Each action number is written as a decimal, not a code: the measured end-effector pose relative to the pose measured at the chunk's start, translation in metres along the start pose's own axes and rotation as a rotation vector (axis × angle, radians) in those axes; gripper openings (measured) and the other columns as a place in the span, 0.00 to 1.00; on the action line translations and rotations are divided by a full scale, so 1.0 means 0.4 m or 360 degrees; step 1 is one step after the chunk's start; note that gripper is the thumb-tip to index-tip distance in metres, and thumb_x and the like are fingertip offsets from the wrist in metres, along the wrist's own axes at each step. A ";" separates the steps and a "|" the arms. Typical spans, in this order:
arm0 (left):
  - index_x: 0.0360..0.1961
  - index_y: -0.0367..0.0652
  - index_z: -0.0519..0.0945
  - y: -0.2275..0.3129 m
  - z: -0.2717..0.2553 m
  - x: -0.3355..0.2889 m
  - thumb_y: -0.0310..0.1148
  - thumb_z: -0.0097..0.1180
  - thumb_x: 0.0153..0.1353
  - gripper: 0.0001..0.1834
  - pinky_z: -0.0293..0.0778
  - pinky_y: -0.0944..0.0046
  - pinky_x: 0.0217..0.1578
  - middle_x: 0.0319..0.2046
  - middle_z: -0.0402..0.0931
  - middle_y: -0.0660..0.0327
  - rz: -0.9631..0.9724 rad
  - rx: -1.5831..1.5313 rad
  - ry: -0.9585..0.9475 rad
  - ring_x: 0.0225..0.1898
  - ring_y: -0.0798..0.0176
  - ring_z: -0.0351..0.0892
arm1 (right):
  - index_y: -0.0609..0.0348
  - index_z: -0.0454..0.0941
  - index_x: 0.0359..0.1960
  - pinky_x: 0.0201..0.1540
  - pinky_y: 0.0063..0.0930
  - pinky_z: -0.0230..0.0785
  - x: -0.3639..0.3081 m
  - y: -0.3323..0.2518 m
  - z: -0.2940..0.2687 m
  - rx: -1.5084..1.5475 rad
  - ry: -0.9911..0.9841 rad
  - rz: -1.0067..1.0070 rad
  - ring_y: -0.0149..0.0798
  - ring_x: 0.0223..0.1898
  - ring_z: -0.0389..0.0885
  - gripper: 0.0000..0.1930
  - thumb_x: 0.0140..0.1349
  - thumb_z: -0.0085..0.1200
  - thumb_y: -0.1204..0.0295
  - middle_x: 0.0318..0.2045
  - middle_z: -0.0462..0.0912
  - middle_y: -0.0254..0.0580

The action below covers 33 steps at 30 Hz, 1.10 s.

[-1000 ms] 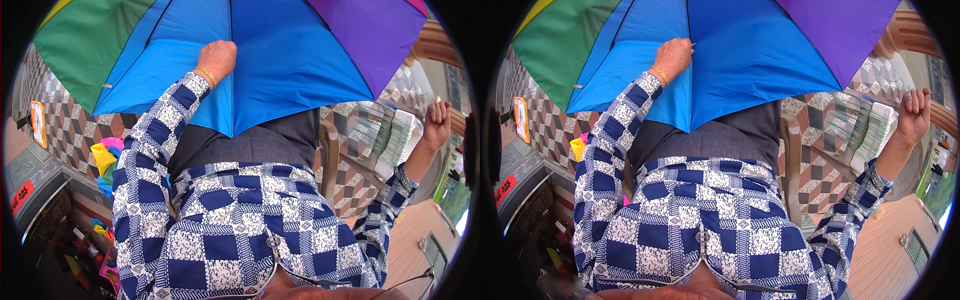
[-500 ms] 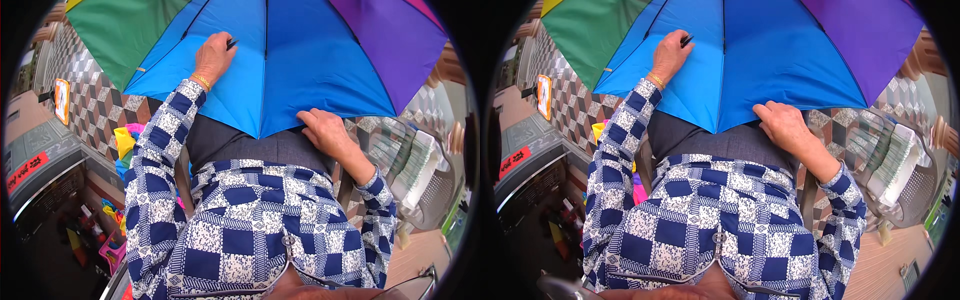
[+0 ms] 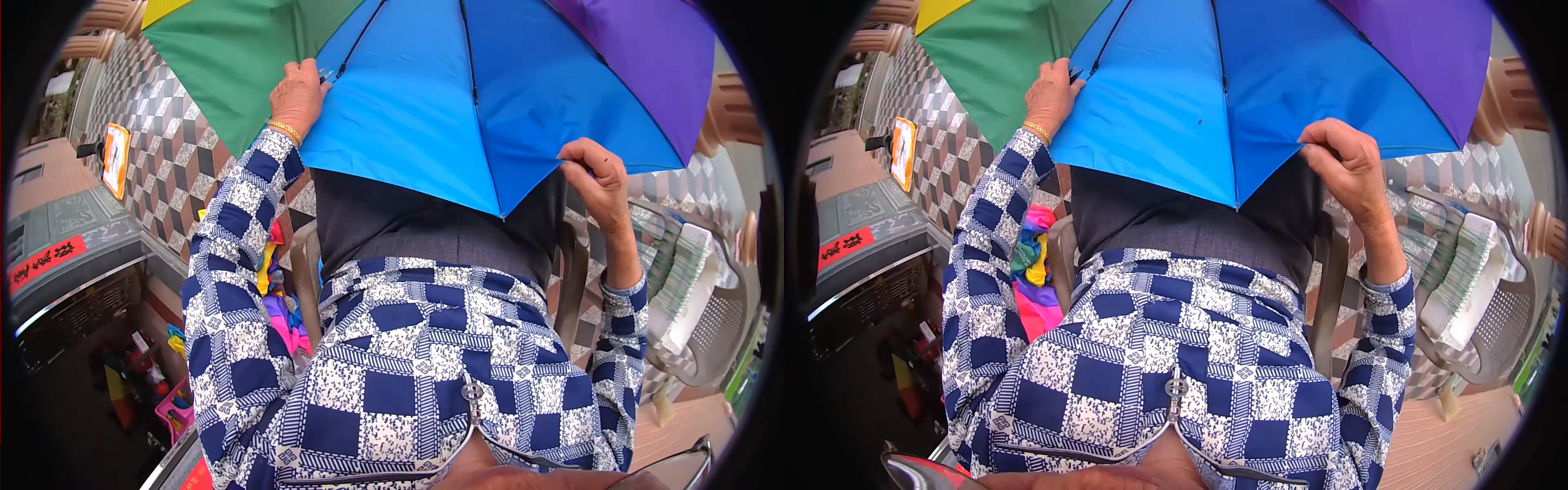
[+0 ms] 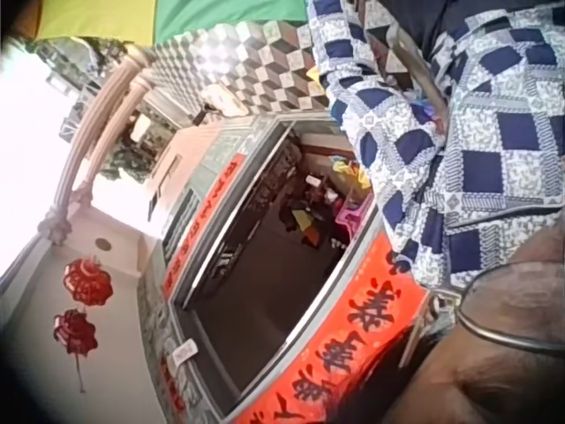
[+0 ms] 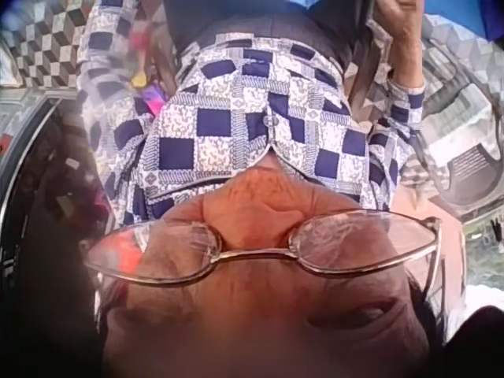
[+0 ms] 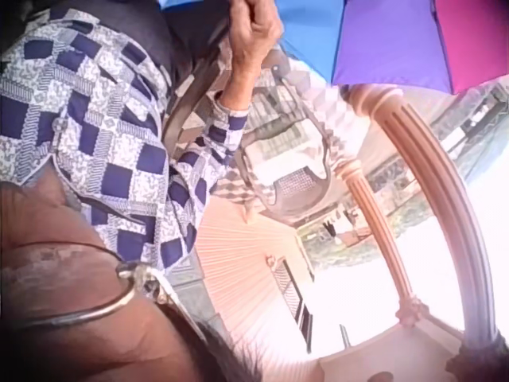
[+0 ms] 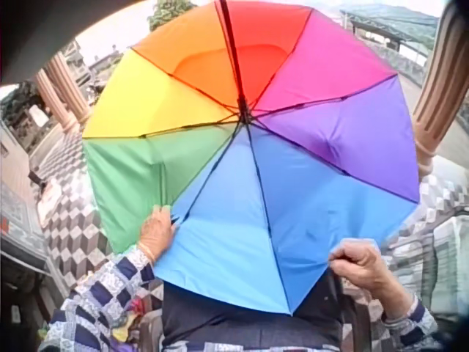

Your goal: Repairing the fabric of a multi-colored umbrella by sewing it back to the frame ribs.

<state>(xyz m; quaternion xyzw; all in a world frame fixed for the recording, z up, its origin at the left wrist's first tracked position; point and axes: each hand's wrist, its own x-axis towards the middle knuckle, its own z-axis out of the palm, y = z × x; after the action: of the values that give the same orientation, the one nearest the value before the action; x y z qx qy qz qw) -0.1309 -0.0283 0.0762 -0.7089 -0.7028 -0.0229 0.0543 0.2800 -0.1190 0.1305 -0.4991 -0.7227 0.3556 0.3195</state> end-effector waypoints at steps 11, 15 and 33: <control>0.38 0.41 0.70 0.060 -0.010 -0.063 0.38 0.59 0.52 0.17 0.73 0.50 0.35 0.37 0.73 0.50 0.0171 0.0025 -0.0190 0.37 0.46 0.77 | 0.63 0.75 0.25 0.25 0.26 0.62 -0.151 0.007 -0.071 0.0111 -0.0650 0.0266 0.32 0.22 0.71 0.05 0.46 0.56 0.77 0.20 0.74 0.38; 0.35 0.41 0.69 0.047 0.024 -0.029 0.34 0.55 0.54 0.12 0.73 0.49 0.34 0.34 0.75 0.49 0.0167 0.0167 -0.0156 0.35 0.45 0.78 | 0.63 0.74 0.24 0.23 0.27 0.58 -0.161 0.008 -0.061 0.0182 -0.0633 0.0278 0.32 0.21 0.69 0.05 0.46 0.54 0.75 0.19 0.71 0.37; 0.32 0.35 0.73 0.072 -0.107 -0.005 0.33 0.52 0.53 0.11 0.73 0.48 0.36 0.31 0.77 0.44 0.0331 -0.0070 -0.0595 0.35 0.43 0.78 | 0.63 0.76 0.27 0.25 0.24 0.61 -0.159 0.017 -0.137 0.0077 -0.0902 0.0666 0.29 0.23 0.70 0.05 0.48 0.55 0.76 0.19 0.73 0.36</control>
<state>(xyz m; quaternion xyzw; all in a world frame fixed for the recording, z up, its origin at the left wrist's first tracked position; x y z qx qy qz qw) -0.1004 -0.0350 0.1173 -0.7705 -0.6230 0.0996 -0.0905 0.3473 -0.1670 0.1477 -0.5101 -0.6561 0.5548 0.0383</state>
